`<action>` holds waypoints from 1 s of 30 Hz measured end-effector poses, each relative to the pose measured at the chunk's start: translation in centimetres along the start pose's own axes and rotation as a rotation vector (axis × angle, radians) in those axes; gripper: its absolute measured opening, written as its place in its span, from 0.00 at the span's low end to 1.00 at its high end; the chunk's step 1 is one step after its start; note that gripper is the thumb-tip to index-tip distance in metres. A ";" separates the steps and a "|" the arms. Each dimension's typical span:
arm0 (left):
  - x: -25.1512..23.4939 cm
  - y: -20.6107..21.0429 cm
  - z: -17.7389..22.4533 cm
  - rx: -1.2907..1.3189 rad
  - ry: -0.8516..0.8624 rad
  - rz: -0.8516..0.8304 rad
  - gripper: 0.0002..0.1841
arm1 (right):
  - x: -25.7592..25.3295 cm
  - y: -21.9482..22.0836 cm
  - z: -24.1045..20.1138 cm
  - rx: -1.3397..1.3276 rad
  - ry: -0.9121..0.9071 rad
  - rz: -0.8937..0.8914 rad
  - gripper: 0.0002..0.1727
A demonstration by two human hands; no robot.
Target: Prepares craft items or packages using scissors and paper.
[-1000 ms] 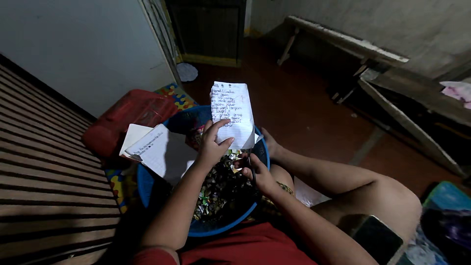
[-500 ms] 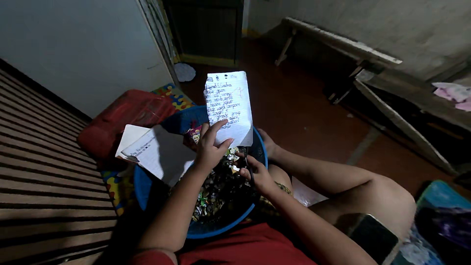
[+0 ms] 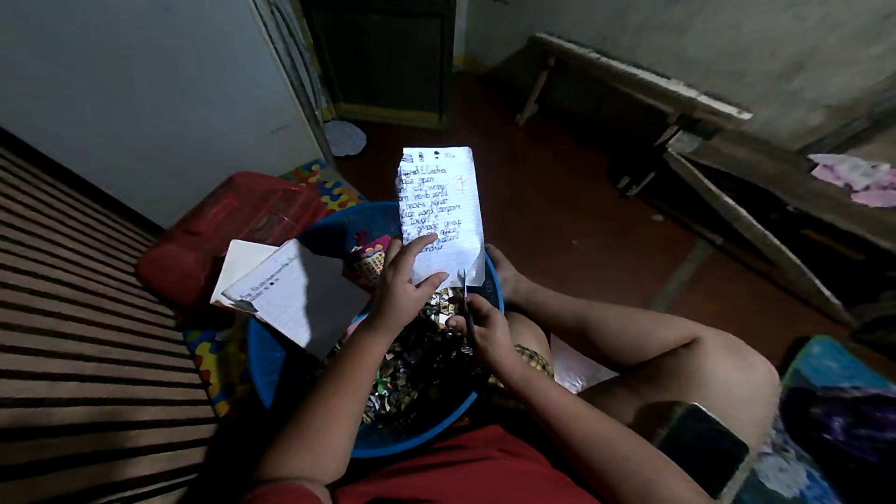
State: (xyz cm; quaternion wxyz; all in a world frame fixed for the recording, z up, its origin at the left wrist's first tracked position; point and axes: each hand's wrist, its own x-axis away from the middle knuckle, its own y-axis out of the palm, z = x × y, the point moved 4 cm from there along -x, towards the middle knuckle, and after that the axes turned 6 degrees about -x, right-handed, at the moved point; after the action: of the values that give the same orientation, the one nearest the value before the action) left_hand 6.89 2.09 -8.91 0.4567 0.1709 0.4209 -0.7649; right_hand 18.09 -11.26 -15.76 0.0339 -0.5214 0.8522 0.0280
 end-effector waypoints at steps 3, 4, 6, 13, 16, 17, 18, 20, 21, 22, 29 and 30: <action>-0.1 -0.1 -0.3 0.030 -0.014 0.002 0.33 | 0.0 -0.1 -0.1 -0.021 0.022 0.021 0.22; -0.1 -0.1 -0.4 0.036 -0.018 -0.004 0.33 | 0.0 -0.2 0.0 -0.036 0.023 0.020 0.22; -0.1 0.0 -0.3 0.047 -0.027 -0.024 0.34 | 0.0 -0.2 0.2 -0.068 0.018 0.010 0.26; 0.0 0.4 -0.2 0.086 -0.024 -0.083 0.34 | 0.0 -0.2 0.1 -0.120 -0.032 0.043 0.25; -0.1 0.3 -0.5 0.093 -0.057 -0.094 0.35 | 0.1 -0.3 0.1 -0.133 -0.029 0.055 0.19; -0.1 0.3 -0.5 0.094 -0.064 -0.101 0.35 | 0.1 -0.3 0.1 -0.132 -0.019 0.058 0.20; -0.1 0.3 -0.6 0.102 -0.072 -0.113 0.36 | 0.1 -0.3 0.0 -0.136 -0.003 0.062 0.23; -0.1 0.5 -0.6 0.123 -0.067 -0.145 0.36 | 0.2 -0.2 -0.2 -0.172 0.019 0.066 0.30; 0.0 0.6 -0.6 0.131 -0.064 -0.167 0.36 | 0.2 -0.2 -0.1 -0.210 0.010 0.075 0.31; 0.1 0.8 -0.6 0.140 -0.064 -0.187 0.36 | 0.1 -0.2 0.0 -0.242 -0.006 0.090 0.31; 0.0 0.6 -0.6 0.142 -0.068 -0.234 0.35 | 0.2 -0.2 0.1 -0.278 -0.067 0.145 0.26; 0.0 0.5 -0.6 0.137 -0.077 -0.250 0.36 | 0.2 -0.2 0.0 -0.286 -0.074 0.131 0.29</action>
State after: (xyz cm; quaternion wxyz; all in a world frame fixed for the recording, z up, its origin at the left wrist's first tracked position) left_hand 7.25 2.49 -9.48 0.3612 0.1185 0.3679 -0.8486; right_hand 18.21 -11.55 -15.78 -0.0111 -0.4629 0.8698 0.1703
